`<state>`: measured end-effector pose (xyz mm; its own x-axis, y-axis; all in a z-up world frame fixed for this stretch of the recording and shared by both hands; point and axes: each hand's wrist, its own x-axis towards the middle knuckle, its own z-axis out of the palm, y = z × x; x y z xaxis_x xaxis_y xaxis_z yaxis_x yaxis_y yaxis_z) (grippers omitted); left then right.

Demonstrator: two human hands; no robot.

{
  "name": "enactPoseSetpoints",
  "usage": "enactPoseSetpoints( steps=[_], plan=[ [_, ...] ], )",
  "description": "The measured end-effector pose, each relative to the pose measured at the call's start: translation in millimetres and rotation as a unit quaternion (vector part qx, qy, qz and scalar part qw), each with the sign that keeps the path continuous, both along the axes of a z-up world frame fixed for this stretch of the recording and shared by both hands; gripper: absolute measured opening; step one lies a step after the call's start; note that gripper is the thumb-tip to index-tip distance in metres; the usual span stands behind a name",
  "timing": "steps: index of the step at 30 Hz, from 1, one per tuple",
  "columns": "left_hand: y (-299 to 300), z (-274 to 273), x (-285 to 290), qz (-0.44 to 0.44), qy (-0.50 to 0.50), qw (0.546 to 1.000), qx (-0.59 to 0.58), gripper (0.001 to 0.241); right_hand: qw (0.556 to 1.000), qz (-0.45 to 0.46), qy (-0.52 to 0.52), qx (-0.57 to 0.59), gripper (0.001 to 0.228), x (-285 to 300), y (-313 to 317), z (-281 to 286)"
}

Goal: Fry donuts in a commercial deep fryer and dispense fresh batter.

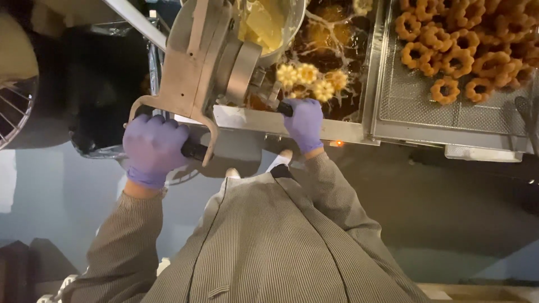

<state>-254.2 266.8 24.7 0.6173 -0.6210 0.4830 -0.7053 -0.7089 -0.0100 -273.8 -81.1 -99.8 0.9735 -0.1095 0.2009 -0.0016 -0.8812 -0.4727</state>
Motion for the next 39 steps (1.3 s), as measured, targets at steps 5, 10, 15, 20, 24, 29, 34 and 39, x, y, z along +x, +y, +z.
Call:
enactPoseSetpoints(
  steps=[5,10,15,20,24,29,34,39],
  plan=[
    [-23.8,15.8,8.5,-0.029,0.012,0.999,-0.019,0.017,0.999,-0.011,-0.032,-0.006,0.016,-9.8,-13.3,-5.6],
    [-50.0,21.0,19.4,-0.039,0.035,0.999,0.008,0.024,0.998,-0.047,-0.028,-0.033,0.018,-23.1,-32.6,-11.9],
    [-85.3,24.1,40.2,-0.087,0.026,0.996,-0.009,0.026,0.994,-0.086,-0.038,-0.054,0.016,-27.9,-59.9,-17.3],
    [-125.2,17.2,73.0,-0.109,0.017,0.994,0.001,0.025,0.991,-0.107,-0.043,-0.064,0.017,-22.8,-91.0,-9.4],
    [-163.6,8.9,107.0,-0.139,-0.013,0.99,-0.017,0.029,0.986,-0.152,-0.028,-0.057,0.018,-10.8,-113.8,2.7],
    [-208.8,-3.4,140.7,-0.152,-0.014,0.988,0.004,0.025,0.979,-0.197,-0.016,-0.037,0.021,-2.6,-152.0,-6.1],
    [-238.8,-8.8,159.4,-0.173,-0.039,0.984,0.033,0.023,0.976,-0.204,0.002,-0.08,0.019,-1.4,-177.3,-15.3],
    [-243.4,-3.6,143.8,-0.152,-0.022,0.985,0.079,0.017,0.975,-0.209,-0.04,-0.067,0.021,-16.5,-180.7,-22.0]
  ],
)
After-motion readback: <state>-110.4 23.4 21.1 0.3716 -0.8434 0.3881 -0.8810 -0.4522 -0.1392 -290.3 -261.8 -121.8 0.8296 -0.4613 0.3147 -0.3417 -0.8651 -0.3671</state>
